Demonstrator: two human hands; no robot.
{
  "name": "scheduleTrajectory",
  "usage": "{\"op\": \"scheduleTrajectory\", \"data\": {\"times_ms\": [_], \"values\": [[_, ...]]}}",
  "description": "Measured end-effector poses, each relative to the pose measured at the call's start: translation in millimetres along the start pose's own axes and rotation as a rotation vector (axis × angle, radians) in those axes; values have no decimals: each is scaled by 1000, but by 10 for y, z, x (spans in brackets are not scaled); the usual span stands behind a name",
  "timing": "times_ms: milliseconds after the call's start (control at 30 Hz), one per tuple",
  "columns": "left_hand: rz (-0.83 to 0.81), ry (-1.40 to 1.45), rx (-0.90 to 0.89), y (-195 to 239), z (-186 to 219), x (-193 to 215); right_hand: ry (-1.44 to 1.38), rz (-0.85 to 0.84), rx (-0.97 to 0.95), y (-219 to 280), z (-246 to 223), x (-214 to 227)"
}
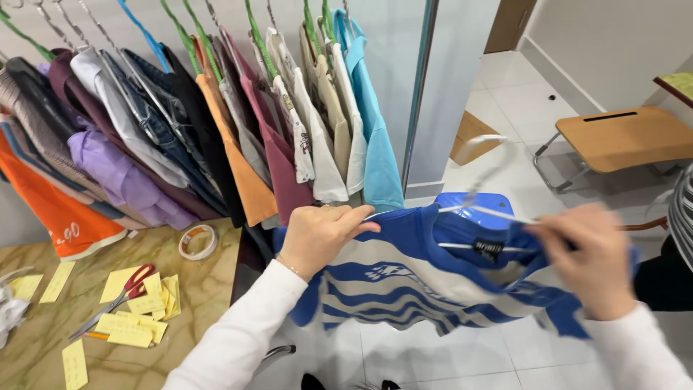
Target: The person picks up folded clothes from a table, unfolds them, and places them onto hangers. They then hang the clothes on a metal clothing rack. The person handles several different shirts and garments one by one.
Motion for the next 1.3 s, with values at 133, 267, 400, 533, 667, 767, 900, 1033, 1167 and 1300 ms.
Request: {"op": "scheduleTrajectory", "data": {"times_ms": [133, 267, 400, 533, 667, 767, 900, 1033, 1167, 1300], "values": [[0, 59, 72, -129, -133, -154, 187, 139, -134, 395, 533, 674], [-130, 358, 206, -371, -91, -602, 10, 158, -312, 772, 993, 951], [-504, 871, 627, -505, -44, -1348, 113, 140, -592, 1721, 2470, 936], [-500, 1114, 680, -265, 92, -2353, 81, 194, -607, 1614, 2433, 716], [-809, 1212, 751, -183, 227, -2721, 23, 254, -735, 1486, 2283, 383], [-865, 1287, 797, -196, 168, -3073, -181, 100, -947, 977, 2226, -164], [-715, 1241, 780, -737, -264, -3296, -720, -276, -838, -150, 1692, -1371], [-569, 1300, 884, -1354, -703, -2999, -812, -279, -650, -1610, 772, -1581], [-323, 1460, 1091, -1531, -1158, -2862, -787, -203, -557, -2564, 399, -1749], [-295, 1622, 1142, -1574, -1371, -2878, -802, -102, -547, -3144, 510, -2078]]}}
Point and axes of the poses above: each hand's wrist, its own y-axis away from the middle knuckle, its own x-axis out of the back of the hand, z = x × y, the point moved 9 cm from there along -y, towards the middle knuckle, and after that the axes turned 8 degrees about -z, right-handed, at the moved point
